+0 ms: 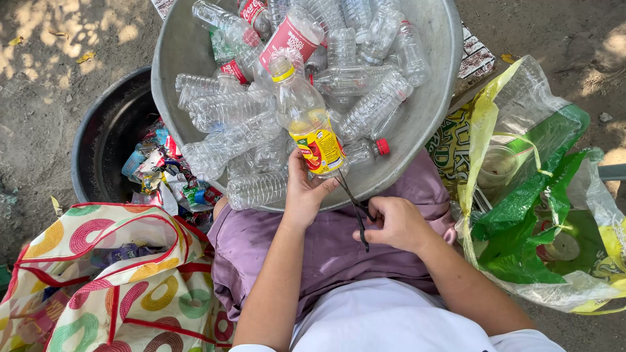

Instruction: Removing plastic labels from used bottles using scissors for recycling

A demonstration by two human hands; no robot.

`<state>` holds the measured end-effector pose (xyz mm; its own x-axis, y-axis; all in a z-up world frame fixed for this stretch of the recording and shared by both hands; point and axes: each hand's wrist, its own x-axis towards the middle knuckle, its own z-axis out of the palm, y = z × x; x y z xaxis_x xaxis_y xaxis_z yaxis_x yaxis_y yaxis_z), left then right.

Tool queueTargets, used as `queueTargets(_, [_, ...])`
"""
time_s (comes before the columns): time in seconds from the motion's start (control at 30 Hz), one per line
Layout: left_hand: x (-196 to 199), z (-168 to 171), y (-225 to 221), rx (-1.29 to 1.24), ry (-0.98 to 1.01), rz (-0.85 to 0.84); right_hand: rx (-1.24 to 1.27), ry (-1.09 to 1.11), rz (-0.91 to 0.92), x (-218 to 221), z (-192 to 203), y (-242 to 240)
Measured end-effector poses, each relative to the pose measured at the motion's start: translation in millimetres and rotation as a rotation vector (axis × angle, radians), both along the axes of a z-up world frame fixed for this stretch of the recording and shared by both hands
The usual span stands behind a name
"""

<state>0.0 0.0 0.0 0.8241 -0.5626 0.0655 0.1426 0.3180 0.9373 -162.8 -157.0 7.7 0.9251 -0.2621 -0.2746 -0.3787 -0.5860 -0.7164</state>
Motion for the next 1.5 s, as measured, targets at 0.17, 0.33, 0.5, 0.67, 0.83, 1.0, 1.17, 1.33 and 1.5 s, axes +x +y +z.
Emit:
queueTargets(0.17, [1.4,-4.2,0.5,0.021,-0.012,-0.006,0.146,-0.012,0.006,0.2,-26.3,-2.4])
queueTargets(0.33, [4.1,-2.9,0.8,0.024,-0.010,-0.004,0.317,-0.060,0.021,3.9,-62.0,-7.7])
queueTargets(0.5, [3.3,-4.5,1.1,0.058,0.002,-0.020,0.623,-0.147,0.035,2.7,-78.5,-9.3])
queueTargets(0.67, [8.0,-11.2,0.8,0.088,0.000,-0.055,0.874,-0.065,-0.240,15.1,-75.8,4.8])
queueTargets(0.83, [-0.2,-21.5,-2.0,0.175,-0.105,-0.014,1.128,-0.287,-0.213,5.2,-89.3,0.2])
queueTargets(1.0, [6.8,-10.2,-4.9,0.424,-0.267,-0.004,1.087,-0.277,-0.290,6.2,-85.5,1.7])
queueTargets(1.17, [3.7,14.5,-12.5,0.423,-0.225,-0.049,1.040,-0.245,-0.282,3.9,-85.4,-6.9])
queueTargets(1.33, [10.4,-5.3,-5.3,0.309,-0.161,-0.091,1.024,-0.252,-0.215,-2.3,-72.8,-9.5])
queueTargets(1.5, [13.7,-21.0,-6.5,0.164,-0.093,-0.098,0.910,-0.255,-0.083,-9.3,-65.5,-19.6])
